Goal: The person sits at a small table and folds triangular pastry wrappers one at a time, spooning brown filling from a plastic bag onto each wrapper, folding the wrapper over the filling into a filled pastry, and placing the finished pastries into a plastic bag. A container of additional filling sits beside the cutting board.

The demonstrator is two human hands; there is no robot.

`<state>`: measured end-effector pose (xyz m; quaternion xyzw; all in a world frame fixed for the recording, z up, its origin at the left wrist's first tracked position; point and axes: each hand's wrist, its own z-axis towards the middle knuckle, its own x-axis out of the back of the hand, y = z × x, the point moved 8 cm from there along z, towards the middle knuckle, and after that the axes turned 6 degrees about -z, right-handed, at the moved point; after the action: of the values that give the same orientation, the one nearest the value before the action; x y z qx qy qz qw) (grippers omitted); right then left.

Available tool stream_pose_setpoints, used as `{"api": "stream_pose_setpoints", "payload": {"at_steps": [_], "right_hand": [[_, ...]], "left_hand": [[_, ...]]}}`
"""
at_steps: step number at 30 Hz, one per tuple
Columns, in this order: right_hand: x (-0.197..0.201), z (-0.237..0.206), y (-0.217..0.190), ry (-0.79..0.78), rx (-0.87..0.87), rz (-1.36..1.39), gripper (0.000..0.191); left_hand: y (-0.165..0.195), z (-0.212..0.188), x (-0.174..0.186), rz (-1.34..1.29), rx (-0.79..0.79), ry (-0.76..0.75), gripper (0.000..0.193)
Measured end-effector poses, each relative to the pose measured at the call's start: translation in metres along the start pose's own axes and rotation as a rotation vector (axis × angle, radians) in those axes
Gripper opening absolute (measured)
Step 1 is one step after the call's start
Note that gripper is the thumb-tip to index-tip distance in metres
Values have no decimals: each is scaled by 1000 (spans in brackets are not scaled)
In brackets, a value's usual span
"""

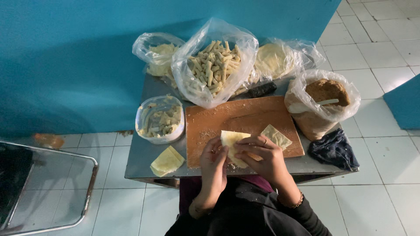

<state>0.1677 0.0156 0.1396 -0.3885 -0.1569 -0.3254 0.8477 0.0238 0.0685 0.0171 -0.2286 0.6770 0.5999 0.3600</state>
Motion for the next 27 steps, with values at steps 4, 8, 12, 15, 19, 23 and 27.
{"api": "stream_pose_setpoints", "payload": {"at_steps": [4,8,12,15,19,23,27], "right_hand": [[-2,-1,1,19,30,6,26],[-2,-2,11,28,-28,8,24],[0,-4,12,67,-79,-18,25],[-1,-6,9,105,-130,-45,29],[-3,-7,6,114,-163,-41,30],[-2,-8,-2,154,-117,-55,25],[-2,-7,-9,209,-80,-111,18]], "left_hand": [[4,0,-10,11,-21,-51,40],[6,-2,-18,48,-45,-102,44],[3,-1,-15,14,-28,-96,41],[6,-4,-15,15,-78,-138,34],[6,-3,-6,33,-91,-66,31],[9,-4,-6,41,-118,-24,30],[13,-8,-11,21,-129,-19,29]]}}
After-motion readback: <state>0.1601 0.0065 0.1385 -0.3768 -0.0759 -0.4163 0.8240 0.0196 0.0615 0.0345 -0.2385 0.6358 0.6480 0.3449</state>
